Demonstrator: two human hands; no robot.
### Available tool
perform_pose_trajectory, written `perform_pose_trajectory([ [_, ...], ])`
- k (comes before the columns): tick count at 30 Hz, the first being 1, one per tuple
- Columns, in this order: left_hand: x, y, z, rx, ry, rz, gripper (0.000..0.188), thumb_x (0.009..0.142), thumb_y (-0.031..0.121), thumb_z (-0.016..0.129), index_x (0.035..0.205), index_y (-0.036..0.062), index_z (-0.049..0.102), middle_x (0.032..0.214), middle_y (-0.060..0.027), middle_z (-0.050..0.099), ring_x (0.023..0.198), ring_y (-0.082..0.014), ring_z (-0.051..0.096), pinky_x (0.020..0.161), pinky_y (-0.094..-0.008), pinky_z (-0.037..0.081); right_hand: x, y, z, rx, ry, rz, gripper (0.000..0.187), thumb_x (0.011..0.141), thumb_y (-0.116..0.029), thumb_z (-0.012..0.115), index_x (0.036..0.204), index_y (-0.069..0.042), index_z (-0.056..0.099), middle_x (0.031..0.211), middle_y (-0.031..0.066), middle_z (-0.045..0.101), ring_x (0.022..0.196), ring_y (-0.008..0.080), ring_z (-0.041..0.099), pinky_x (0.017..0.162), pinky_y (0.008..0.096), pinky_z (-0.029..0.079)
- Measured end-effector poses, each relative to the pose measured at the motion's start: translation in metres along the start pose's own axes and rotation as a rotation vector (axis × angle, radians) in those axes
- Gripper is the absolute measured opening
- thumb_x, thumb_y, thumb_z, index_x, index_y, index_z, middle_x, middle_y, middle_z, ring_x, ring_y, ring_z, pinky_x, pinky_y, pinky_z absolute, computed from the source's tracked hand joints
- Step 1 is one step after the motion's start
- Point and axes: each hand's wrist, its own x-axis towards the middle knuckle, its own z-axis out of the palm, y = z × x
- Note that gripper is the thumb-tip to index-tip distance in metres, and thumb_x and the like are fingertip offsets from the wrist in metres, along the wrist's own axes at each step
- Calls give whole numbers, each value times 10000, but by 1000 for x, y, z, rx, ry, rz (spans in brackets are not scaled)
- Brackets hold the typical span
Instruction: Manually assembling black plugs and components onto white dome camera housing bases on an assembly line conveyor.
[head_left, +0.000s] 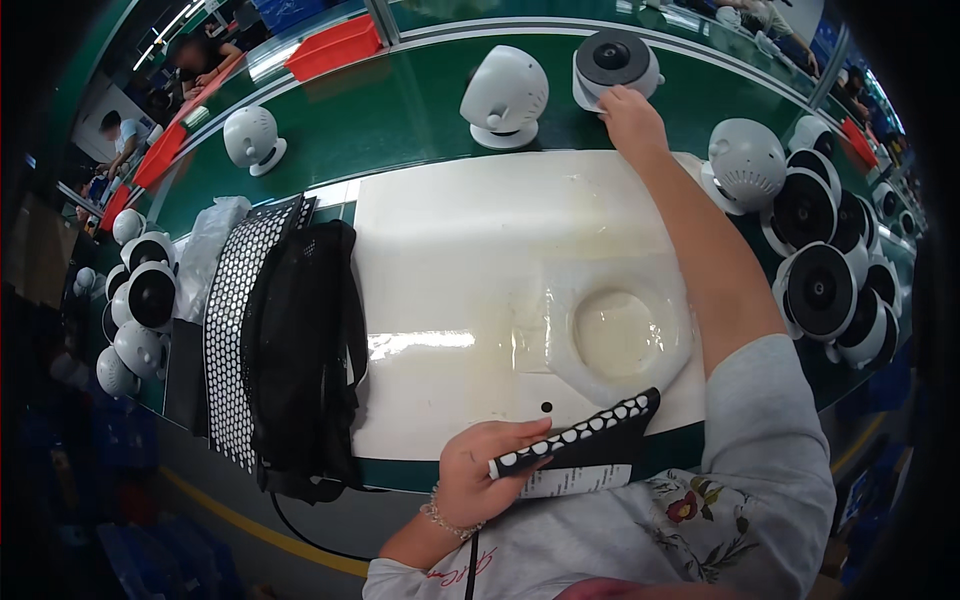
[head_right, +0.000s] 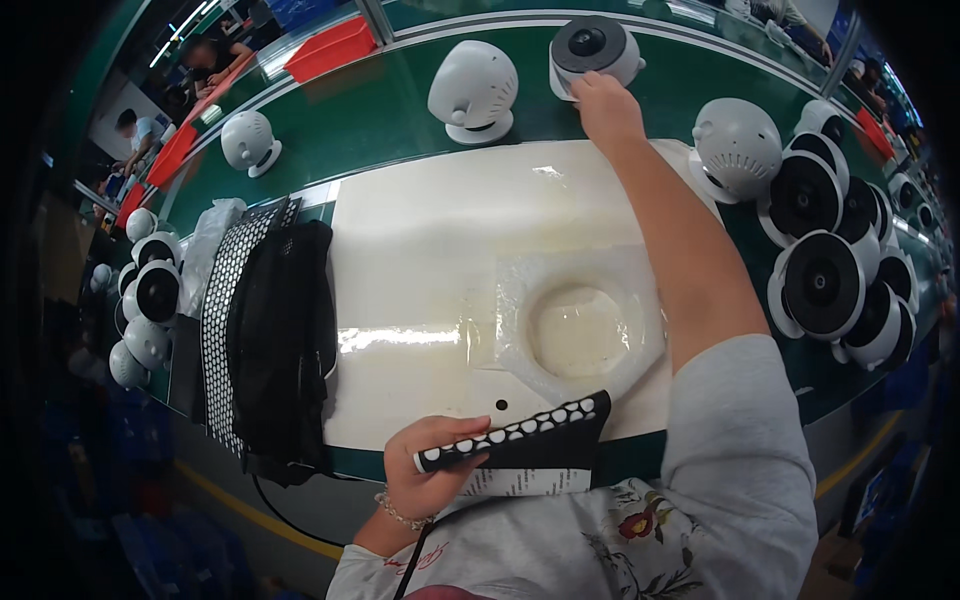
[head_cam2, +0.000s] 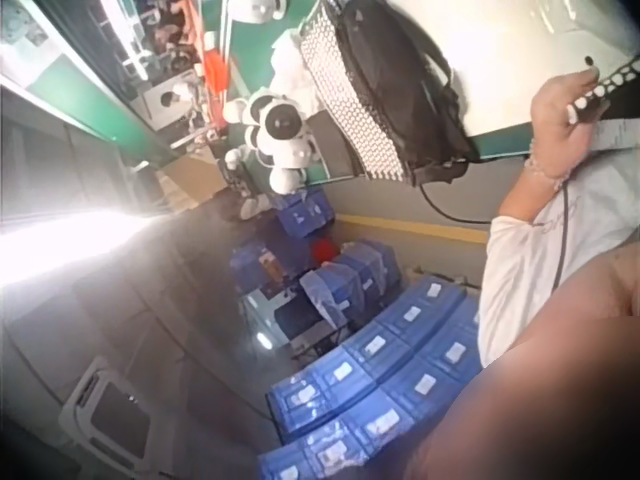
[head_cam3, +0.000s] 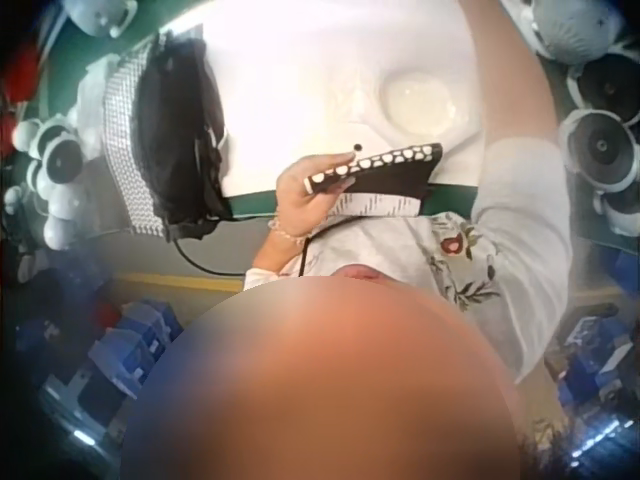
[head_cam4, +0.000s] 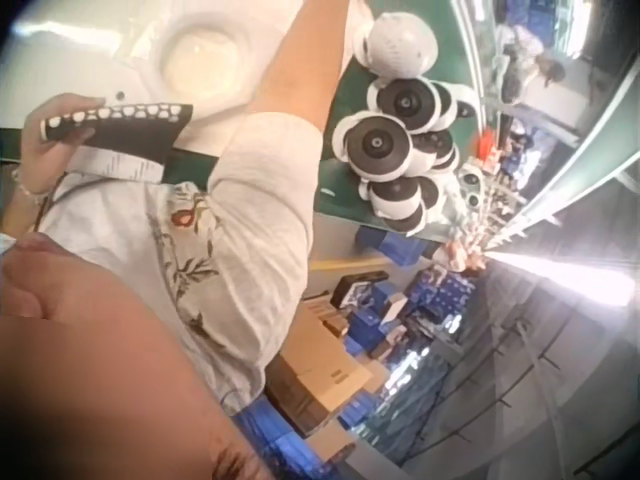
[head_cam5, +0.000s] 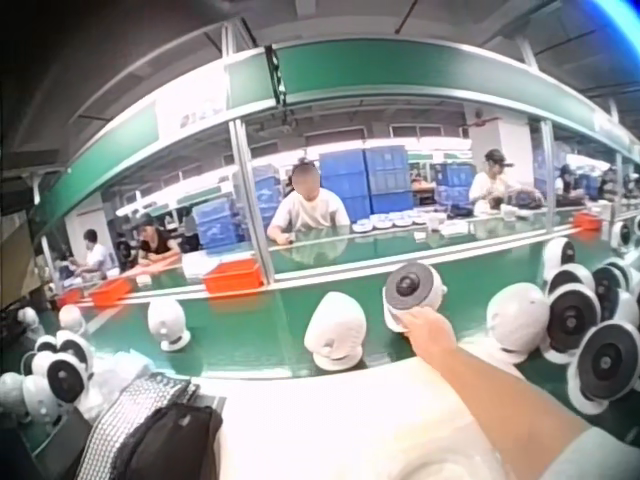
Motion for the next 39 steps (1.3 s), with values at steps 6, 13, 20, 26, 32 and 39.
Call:
perform_pose_trajectory([
  [6, 3, -2, -2, 30, -13, 63, 355, 601, -98, 671, 942, -6, 638, 868, -112, 648, 776, -181, 621, 693, -248, 471, -19, 10, -2, -130, -350, 54, 164, 828, -149, 497, 916, -90, 622, 892, 59, 566, 876, 242, 557, 750, 347, 460],
  [13, 2, -2, 2, 20, 7, 54, 344, 615, -101, 657, 943, 3, 635, 897, -108, 645, 800, -181, 619, 708, -253, 471, -1, -102, -16, 169, -671, -30, 469, 843, -326, 477, 1247, -95, 420, 1261, 142, 438, 1158, 256, 421, 948, 398, 319],
  [20, 1, 3, 5, 50, 37, -33, 313, 639, -89, 650, 935, 13, 634, 885, -98, 643, 803, -155, 608, 703, -238, 461, 21, -91, -5, 22, -295, 22, 424, 817, -327, 536, 1174, -105, 479, 1134, 130, 499, 1082, 252, 453, 893, 396, 332],
  [26, 0, -2, 11, 77, 100, -5, 214, 647, -70, 670, 848, -13, 622, 755, -70, 626, 674, -110, 578, 615, -224, 451, 3, -52, -72, 447, 120, 44, 188, 836, -208, 547, 945, -61, 590, 834, 56, 572, 796, 166, 547, 692, 281, 421],
  [32, -10, -12, 10, 43, 133, -17, 163, 663, -16, 697, 788, -18, 593, 646, -67, 610, 568, -100, 574, 526, -229, 454, -84, -66, -204, 1412, -67, 453, 241, 861, -228, 548, 940, -1, 558, 829, 17, 587, 743, 62, 535, 649, 210, 427],
  [39, -16, -11, 29, 36, 97, 188, 232, 629, -42, 702, 822, 7, 581, 679, -79, 608, 575, -152, 577, 538, -244, 449, -145, -78, -220, 1346, -439, 587, 224, 877, -161, 511, 1025, 6, 509, 865, 25, 566, 785, 68, 512, 718, 197, 404],
])
